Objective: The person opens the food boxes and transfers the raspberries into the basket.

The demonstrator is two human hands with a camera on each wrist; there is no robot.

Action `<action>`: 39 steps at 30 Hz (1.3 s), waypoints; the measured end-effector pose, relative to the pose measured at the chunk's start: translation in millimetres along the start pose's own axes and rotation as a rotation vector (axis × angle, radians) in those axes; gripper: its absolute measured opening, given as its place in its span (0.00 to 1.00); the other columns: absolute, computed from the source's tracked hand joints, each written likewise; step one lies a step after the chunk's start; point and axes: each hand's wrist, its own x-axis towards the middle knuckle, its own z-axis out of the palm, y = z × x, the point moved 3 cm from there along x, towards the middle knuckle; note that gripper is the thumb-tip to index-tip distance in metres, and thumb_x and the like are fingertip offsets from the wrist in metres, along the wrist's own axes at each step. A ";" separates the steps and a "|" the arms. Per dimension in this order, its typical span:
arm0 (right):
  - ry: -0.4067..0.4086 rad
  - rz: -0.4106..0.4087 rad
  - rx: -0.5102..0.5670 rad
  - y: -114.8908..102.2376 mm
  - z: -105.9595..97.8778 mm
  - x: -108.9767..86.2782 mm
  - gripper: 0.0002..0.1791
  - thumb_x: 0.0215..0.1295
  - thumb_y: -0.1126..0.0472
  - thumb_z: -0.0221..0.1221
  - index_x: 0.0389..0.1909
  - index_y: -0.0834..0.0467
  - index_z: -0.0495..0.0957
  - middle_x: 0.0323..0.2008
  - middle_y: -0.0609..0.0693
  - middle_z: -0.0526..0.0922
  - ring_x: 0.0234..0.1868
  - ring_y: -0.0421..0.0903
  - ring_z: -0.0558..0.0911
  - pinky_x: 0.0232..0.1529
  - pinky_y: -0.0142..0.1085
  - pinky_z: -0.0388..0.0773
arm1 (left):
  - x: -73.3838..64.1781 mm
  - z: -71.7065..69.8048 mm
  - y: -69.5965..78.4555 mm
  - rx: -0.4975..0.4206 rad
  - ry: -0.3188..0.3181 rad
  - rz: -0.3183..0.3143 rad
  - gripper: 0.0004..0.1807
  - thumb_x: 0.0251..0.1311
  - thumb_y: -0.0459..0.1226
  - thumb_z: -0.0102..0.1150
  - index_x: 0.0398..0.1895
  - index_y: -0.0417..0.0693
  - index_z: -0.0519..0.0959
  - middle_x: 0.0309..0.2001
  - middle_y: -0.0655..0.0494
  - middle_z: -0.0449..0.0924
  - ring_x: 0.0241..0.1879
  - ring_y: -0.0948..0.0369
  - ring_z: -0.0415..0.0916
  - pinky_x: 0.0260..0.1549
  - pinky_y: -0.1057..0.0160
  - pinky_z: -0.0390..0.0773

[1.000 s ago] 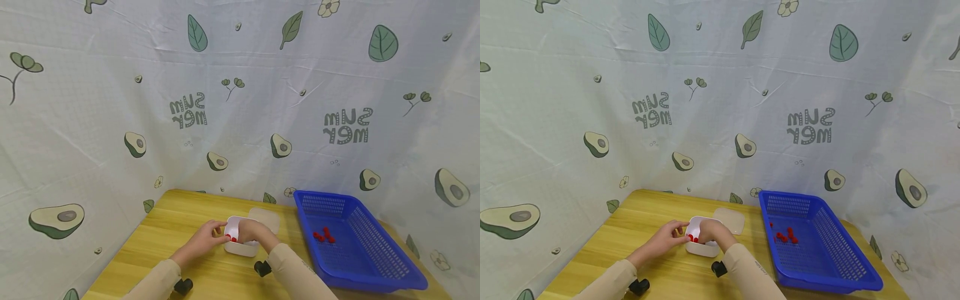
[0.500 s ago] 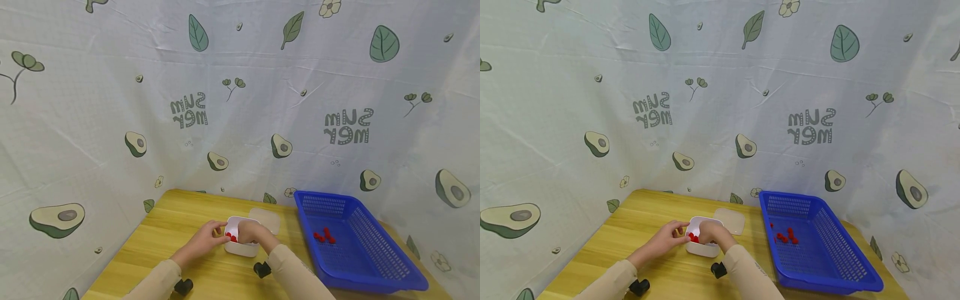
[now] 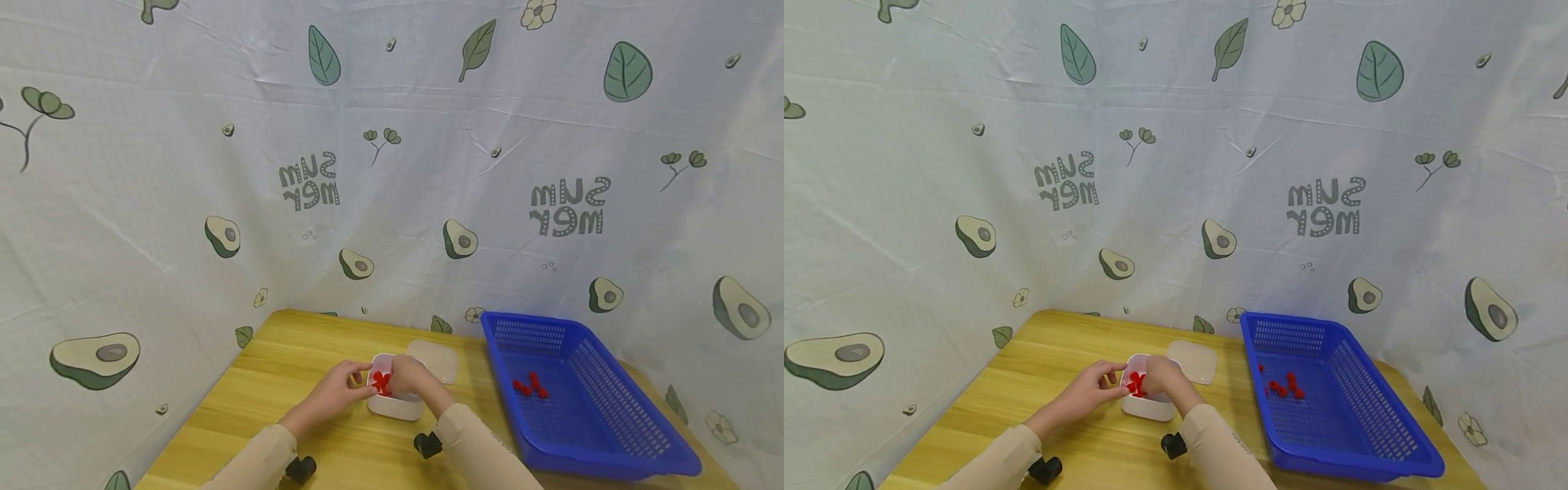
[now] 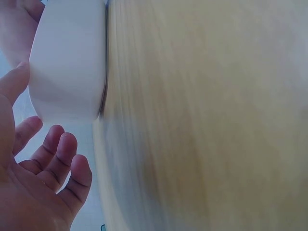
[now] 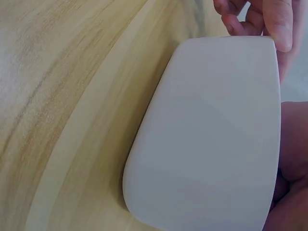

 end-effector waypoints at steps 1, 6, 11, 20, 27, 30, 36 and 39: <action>0.010 -0.001 0.012 0.1 0.4 -0.1 0.07 0.55 0.68 0.68 0.24 0.60 0.79 0.20 0.50 0.73 0.21 0.45 0.69 0.23 0.33 0.69 | 0.2 0.2 -0.1 -0.002 -0.001 -0.007 0.31 0.63 0.50 0.67 0.66 0.46 0.75 0.41 0.56 0.73 0.39 0.58 0.70 0.35 0.65 0.74; 0.046 0.003 0.050 -2.1 0.2 -2.3 0.07 0.55 0.66 0.70 0.24 0.60 0.80 0.21 0.49 0.74 0.22 0.46 0.71 0.25 0.34 0.70 | -0.2 -1.1 1.8 0.008 0.001 -0.010 0.31 0.64 0.49 0.66 0.66 0.46 0.75 0.41 0.55 0.73 0.39 0.58 0.70 0.35 0.64 0.73; 0.076 0.019 0.069 -2.9 -0.4 -4.1 0.10 0.52 0.63 0.72 0.22 0.59 0.79 0.20 0.49 0.74 0.21 0.46 0.69 0.22 0.33 0.67 | 0.3 -1.9 2.2 0.016 -0.001 -0.006 0.31 0.64 0.49 0.66 0.66 0.46 0.75 0.41 0.56 0.73 0.39 0.58 0.69 0.34 0.64 0.72; 0.115 0.047 0.091 0.6 3.1 -0.3 0.11 0.52 0.62 0.72 0.22 0.60 0.79 0.18 0.49 0.73 0.17 0.44 0.69 0.18 0.32 0.66 | 1.2 -1.0 0.7 0.022 0.000 -0.003 0.30 0.64 0.50 0.66 0.66 0.46 0.76 0.41 0.56 0.73 0.38 0.58 0.69 0.34 0.65 0.72; 0.115 0.081 0.149 1.8 6.6 2.7 0.10 0.54 0.63 0.70 0.22 0.60 0.79 0.17 0.49 0.72 0.16 0.43 0.68 0.17 0.31 0.66 | 0.1 -1.8 1.2 0.015 -0.002 -0.015 0.30 0.64 0.50 0.66 0.66 0.46 0.76 0.42 0.56 0.73 0.39 0.58 0.69 0.35 0.64 0.73; 0.105 0.090 0.184 1.4 7.4 2.1 0.09 0.55 0.65 0.69 0.24 0.61 0.78 0.18 0.50 0.73 0.15 0.44 0.67 0.17 0.31 0.66 | -0.3 -2.0 1.2 0.013 0.002 -0.018 0.30 0.64 0.50 0.66 0.66 0.47 0.76 0.42 0.56 0.73 0.40 0.58 0.69 0.35 0.64 0.73; 0.076 0.111 0.245 2.5 8.5 -0.4 0.07 0.55 0.67 0.68 0.24 0.62 0.79 0.18 0.50 0.72 0.13 0.43 0.63 0.15 0.31 0.64 | 0.0 -0.4 -0.4 0.023 0.004 -0.007 0.31 0.63 0.50 0.67 0.66 0.47 0.76 0.41 0.56 0.73 0.38 0.58 0.69 0.33 0.65 0.72; 0.070 0.120 0.267 3.2 7.7 -1.7 0.07 0.54 0.66 0.69 0.24 0.61 0.80 0.17 0.50 0.71 0.13 0.43 0.62 0.15 0.31 0.63 | 0.4 -0.1 -0.4 0.021 0.005 -0.005 0.31 0.63 0.50 0.67 0.66 0.47 0.76 0.41 0.56 0.73 0.38 0.58 0.69 0.33 0.65 0.72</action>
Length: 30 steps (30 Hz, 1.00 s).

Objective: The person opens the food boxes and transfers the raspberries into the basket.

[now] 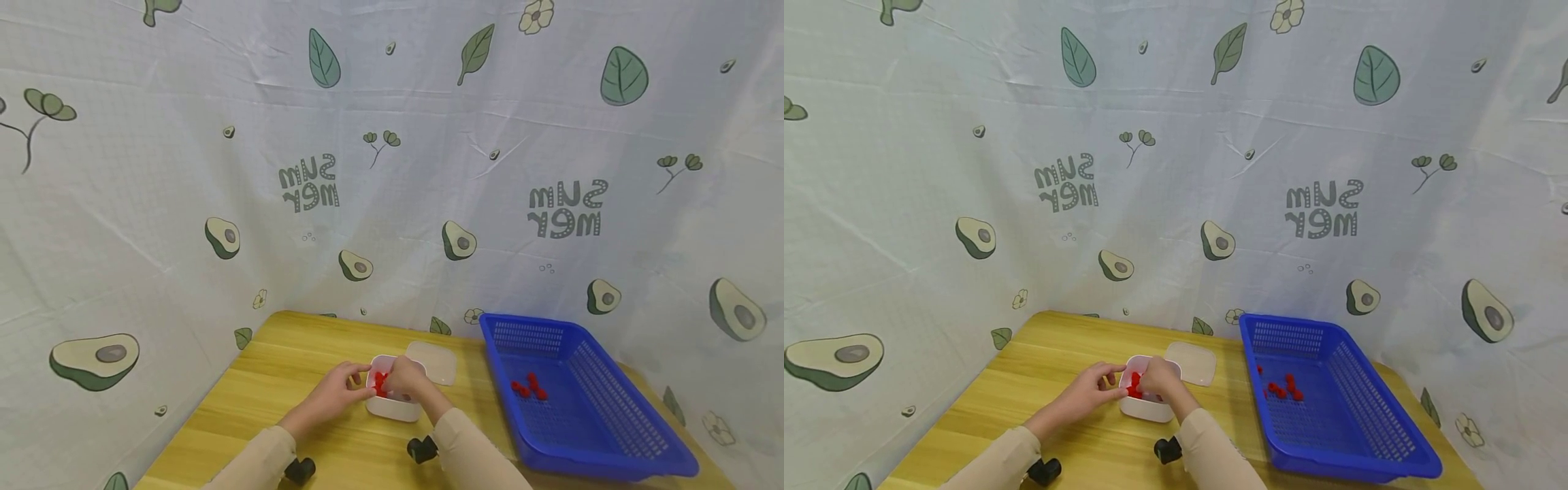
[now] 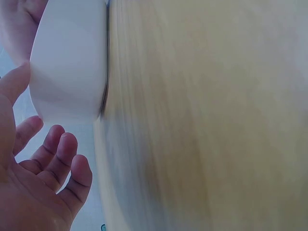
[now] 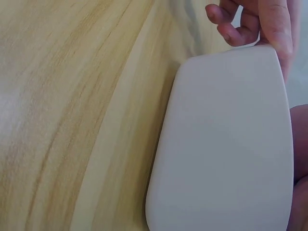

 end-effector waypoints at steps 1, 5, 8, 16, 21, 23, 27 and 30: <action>-0.003 0.002 0.004 0.1 -0.6 -0.5 0.07 0.54 0.66 0.70 0.25 0.61 0.80 0.17 0.50 0.72 0.13 0.43 0.61 0.15 0.31 0.63 | 0.1 0.0 0.3 -0.001 0.001 0.000 0.31 0.63 0.50 0.67 0.66 0.47 0.76 0.41 0.56 0.73 0.38 0.58 0.69 0.33 0.64 0.72; -0.001 -0.021 0.002 -2.0 -5.2 -2.4 0.07 0.55 0.65 0.70 0.24 0.61 0.81 0.16 0.48 0.70 0.12 0.42 0.61 0.15 0.31 0.62 | 0.7 0.0 1.6 0.002 0.001 0.002 0.31 0.63 0.50 0.67 0.66 0.47 0.76 0.41 0.56 0.73 0.38 0.58 0.69 0.33 0.64 0.72; -0.014 -0.043 0.007 -4.6 -8.6 -3.4 0.07 0.57 0.65 0.68 0.23 0.62 0.82 0.15 0.47 0.67 0.11 0.41 0.61 0.14 0.30 0.60 | 0.9 0.1 1.8 0.002 -0.002 -0.001 0.31 0.63 0.50 0.67 0.66 0.46 0.75 0.41 0.56 0.73 0.38 0.58 0.69 0.33 0.64 0.72; -0.023 -0.114 0.027 -9.5 -21.6 -7.8 0.06 0.62 0.64 0.66 0.32 0.64 0.87 0.25 0.54 0.80 0.13 0.42 0.60 0.15 0.30 0.62 | -0.4 0.1 1.4 0.002 -0.002 -0.001 0.31 0.63 0.49 0.67 0.66 0.46 0.76 0.41 0.56 0.73 0.38 0.58 0.69 0.33 0.64 0.72; -0.018 -0.114 0.035 -8.4 -36.5 -9.7 0.07 0.62 0.62 0.66 0.36 0.61 0.88 0.26 0.55 0.82 0.13 0.41 0.59 0.15 0.30 0.61 | -1.2 -0.1 1.2 -0.002 -0.001 -0.011 0.31 0.63 0.49 0.67 0.66 0.46 0.76 0.41 0.56 0.73 0.38 0.58 0.69 0.33 0.65 0.72; -0.020 -0.110 0.043 -8.0 -43.5 -10.7 0.07 0.62 0.62 0.65 0.36 0.60 0.89 0.24 0.53 0.79 0.12 0.40 0.57 0.15 0.30 0.59 | -1.3 0.0 0.7 -0.002 0.000 -0.014 0.31 0.63 0.49 0.67 0.66 0.46 0.76 0.41 0.56 0.73 0.39 0.58 0.69 0.34 0.65 0.72; -0.006 -0.091 0.095 -7.4 -58.4 -13.5 0.05 0.63 0.63 0.64 0.34 0.59 0.88 0.27 0.51 0.81 0.13 0.39 0.55 0.15 0.30 0.55 | -1.1 0.2 0.9 0.003 0.001 -0.011 0.31 0.63 0.50 0.67 0.66 0.47 0.76 0.41 0.56 0.73 0.39 0.58 0.69 0.35 0.64 0.72; 0.027 -0.074 0.142 -6.5 -70.3 -16.4 0.05 0.63 0.64 0.64 0.34 0.60 0.87 0.31 0.51 0.82 0.12 0.38 0.55 0.15 0.29 0.54 | -1.2 0.0 2.7 0.001 0.000 -0.013 0.31 0.63 0.50 0.67 0.66 0.47 0.76 0.41 0.56 0.73 0.39 0.58 0.69 0.35 0.64 0.73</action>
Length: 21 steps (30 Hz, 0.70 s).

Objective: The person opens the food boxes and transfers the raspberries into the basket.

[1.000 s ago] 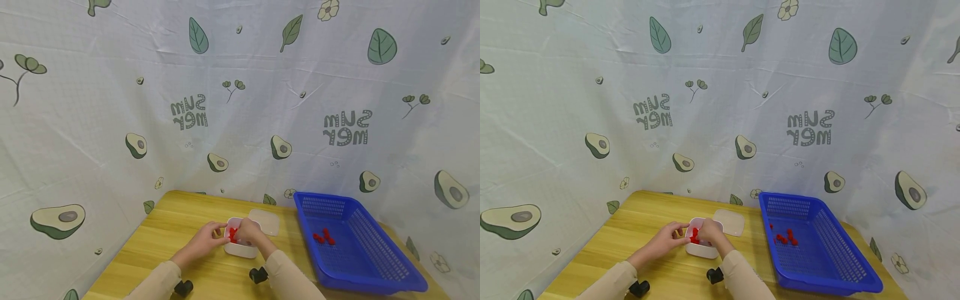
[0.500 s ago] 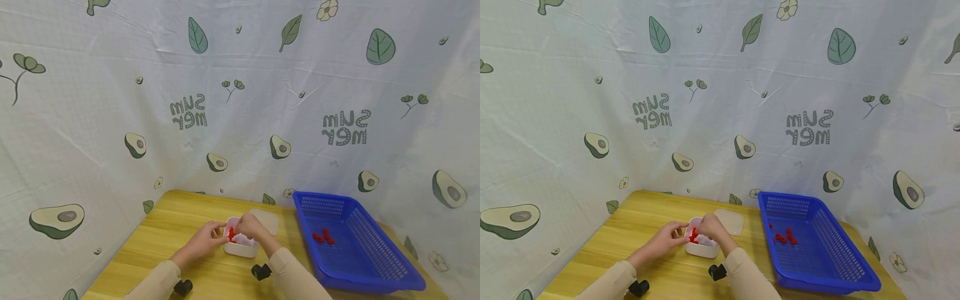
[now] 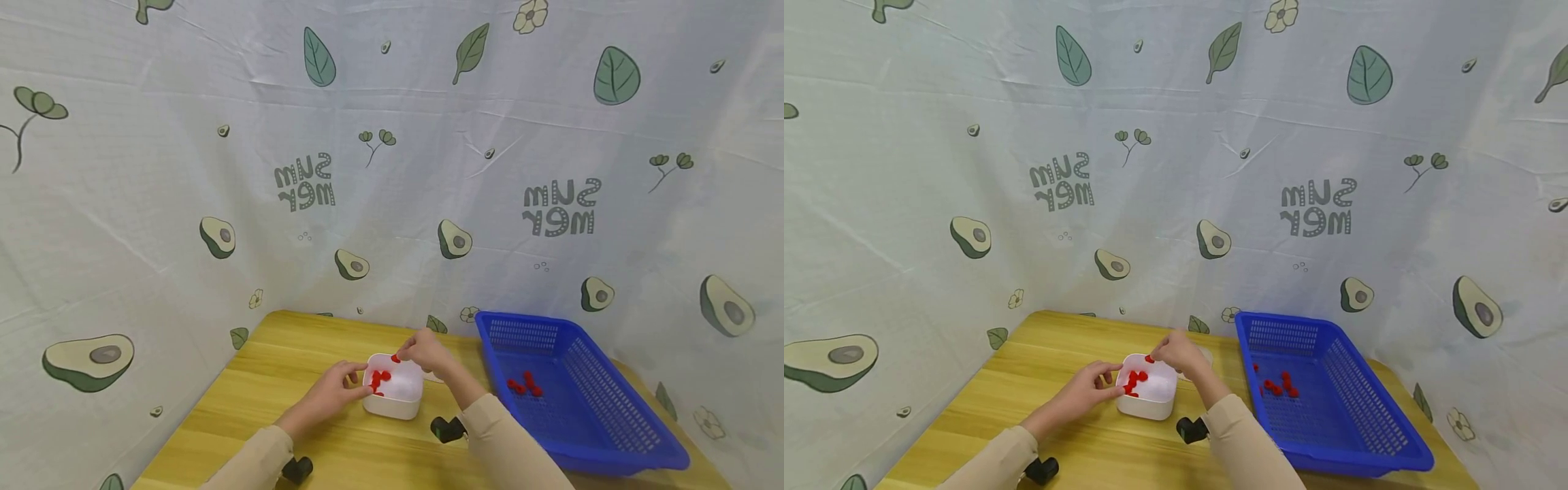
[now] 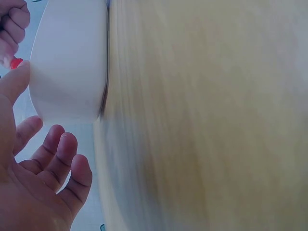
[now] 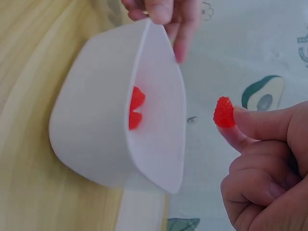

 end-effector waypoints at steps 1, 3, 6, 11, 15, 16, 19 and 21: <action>0.009 0.006 0.017 -0.8 -4.2 -1.0 0.05 0.63 0.65 0.64 0.34 0.61 0.87 0.31 0.51 0.83 0.12 0.38 0.54 0.15 0.29 0.54 | 0.2 0.0 0.2 -0.001 0.000 0.000 0.31 0.63 0.50 0.67 0.66 0.47 0.76 0.41 0.56 0.73 0.39 0.58 0.69 0.35 0.65 0.73; 0.018 0.021 0.037 -1.4 -12.5 -3.5 0.05 0.64 0.65 0.64 0.37 0.62 0.87 0.33 0.53 0.83 0.12 0.38 0.54 0.15 0.29 0.55 | 0.2 0.0 0.5 -0.002 -0.001 -0.002 0.30 0.63 0.49 0.67 0.66 0.47 0.76 0.42 0.56 0.73 0.40 0.58 0.69 0.35 0.65 0.73; 0.015 0.040 0.044 -1.0 -24.6 -6.5 0.07 0.66 0.64 0.64 0.40 0.63 0.86 0.36 0.53 0.83 0.12 0.39 0.54 0.15 0.30 0.55 | 0.3 0.1 0.2 -0.005 0.000 0.001 0.30 0.63 0.48 0.67 0.66 0.46 0.76 0.42 0.56 0.73 0.39 0.58 0.69 0.35 0.65 0.73; 0.022 0.057 0.028 2.8 -42.8 -8.6 0.09 0.67 0.61 0.63 0.44 0.61 0.87 0.35 0.53 0.80 0.12 0.40 0.54 0.16 0.30 0.55 | -0.3 -0.1 0.0 -0.005 0.002 0.005 0.30 0.63 0.48 0.67 0.66 0.46 0.76 0.42 0.56 0.73 0.39 0.58 0.69 0.35 0.65 0.72; 0.035 0.058 0.029 7.1 -58.5 -10.1 0.11 0.68 0.60 0.63 0.46 0.60 0.86 0.28 0.49 0.76 0.12 0.40 0.54 0.16 0.31 0.55 | -0.5 0.0 -0.1 -0.007 0.001 0.004 0.30 0.63 0.48 0.67 0.66 0.46 0.76 0.42 0.56 0.73 0.39 0.58 0.69 0.34 0.65 0.72; 0.037 0.054 0.030 8.2 -62.3 -10.5 0.11 0.68 0.60 0.63 0.47 0.60 0.86 0.28 0.48 0.76 0.13 0.40 0.54 0.16 0.31 0.55 | -0.5 0.0 -0.3 -0.007 0.000 0.004 0.31 0.63 0.48 0.67 0.66 0.46 0.75 0.42 0.56 0.73 0.39 0.58 0.69 0.34 0.65 0.72; 0.047 0.040 0.056 13.7 -73.3 -11.6 0.12 0.68 0.59 0.63 0.48 0.60 0.86 0.23 0.47 0.74 0.12 0.40 0.52 0.15 0.31 0.54 | -0.1 0.3 -1.2 -0.007 0.001 0.003 0.31 0.63 0.48 0.67 0.66 0.46 0.75 0.42 0.56 0.73 0.39 0.58 0.69 0.34 0.65 0.72; 0.057 0.034 0.084 18.7 -79.6 -12.3 0.12 0.68 0.60 0.63 0.48 0.60 0.86 0.27 0.48 0.77 0.13 0.39 0.52 0.15 0.32 0.54 | 0.0 0.3 -1.8 -0.007 0.000 0.002 0.31 0.63 0.49 0.67 0.66 0.46 0.75 0.42 0.56 0.73 0.39 0.58 0.69 0.34 0.65 0.72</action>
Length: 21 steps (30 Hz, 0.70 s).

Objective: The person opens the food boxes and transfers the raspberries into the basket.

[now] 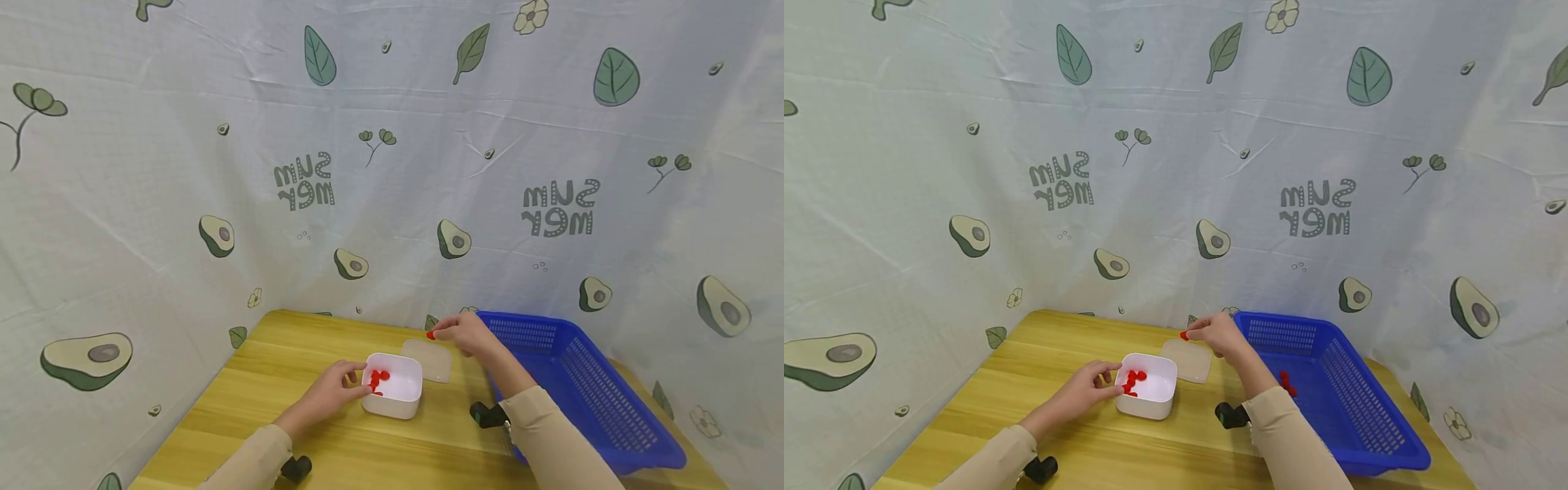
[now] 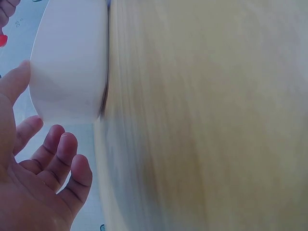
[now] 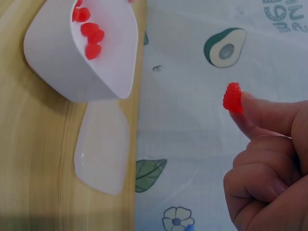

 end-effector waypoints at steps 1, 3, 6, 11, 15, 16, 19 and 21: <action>0.002 -0.008 0.007 2.4 -3.5 -0.4 0.12 0.68 0.60 0.62 0.48 0.60 0.85 0.31 0.50 0.79 0.13 0.39 0.52 0.15 0.32 0.55 | 0.1 -0.1 0.0 0.000 0.000 0.000 0.31 0.63 0.49 0.67 0.66 0.46 0.75 0.42 0.55 0.73 0.39 0.58 0.69 0.34 0.65 0.72; 0.014 -0.010 0.017 7.4 -10.1 -0.8 0.13 0.68 0.60 0.62 0.49 0.60 0.85 0.41 0.55 0.83 0.13 0.39 0.53 0.16 0.33 0.56 | 0.2 -0.2 -0.1 0.002 0.000 0.001 0.31 0.63 0.49 0.67 0.66 0.46 0.75 0.42 0.55 0.73 0.39 0.58 0.69 0.34 0.65 0.73; 0.037 -0.003 0.012 13.9 -19.9 -1.3 0.14 0.68 0.58 0.63 0.50 0.60 0.86 0.47 0.56 0.82 0.13 0.40 0.54 0.17 0.33 0.57 | 0.1 -0.1 -0.2 0.004 -0.001 0.003 0.31 0.63 0.49 0.67 0.66 0.46 0.75 0.42 0.56 0.73 0.39 0.58 0.69 0.34 0.65 0.73; 0.042 0.016 0.010 22.3 -36.6 -4.6 0.19 0.70 0.56 0.63 0.55 0.63 0.82 0.22 0.45 0.73 0.13 0.39 0.52 0.17 0.33 0.56 | 0.2 0.2 -0.4 0.000 -0.001 0.002 0.31 0.62 0.49 0.68 0.66 0.46 0.76 0.42 0.56 0.73 0.39 0.58 0.69 0.34 0.65 0.73; 0.031 0.029 0.016 30.2 -48.5 -7.9 0.22 0.71 0.54 0.62 0.58 0.64 0.80 0.12 0.41 0.58 0.13 0.39 0.51 0.17 0.34 0.55 | 0.4 0.1 -0.6 -0.002 -0.001 0.001 0.31 0.63 0.49 0.68 0.66 0.47 0.76 0.42 0.55 0.73 0.39 0.58 0.69 0.34 0.65 0.73; 0.029 0.027 0.014 32.5 -51.3 -8.8 0.22 0.71 0.54 0.61 0.59 0.64 0.79 0.11 0.41 0.56 0.13 0.39 0.51 0.17 0.34 0.55 | 0.4 0.1 -0.7 -0.001 0.000 0.002 0.31 0.63 0.49 0.68 0.66 0.47 0.76 0.42 0.55 0.73 0.39 0.58 0.69 0.34 0.65 0.73; 0.034 0.038 0.010 40.1 -59.1 -10.2 0.23 0.71 0.53 0.61 0.59 0.64 0.79 0.11 0.41 0.57 0.13 0.39 0.52 0.17 0.34 0.56 | 0.4 0.0 -0.9 0.002 0.000 0.002 0.31 0.63 0.49 0.68 0.66 0.47 0.76 0.42 0.56 0.73 0.39 0.58 0.69 0.35 0.65 0.73; 0.037 0.048 0.001 45.1 -63.9 -11.1 0.23 0.72 0.52 0.61 0.59 0.64 0.79 0.11 0.41 0.56 0.12 0.39 0.52 0.17 0.34 0.57 | 0.2 -0.2 -0.7 0.005 0.001 0.003 0.31 0.62 0.49 0.68 0.66 0.47 0.76 0.42 0.56 0.73 0.39 0.58 0.69 0.34 0.65 0.73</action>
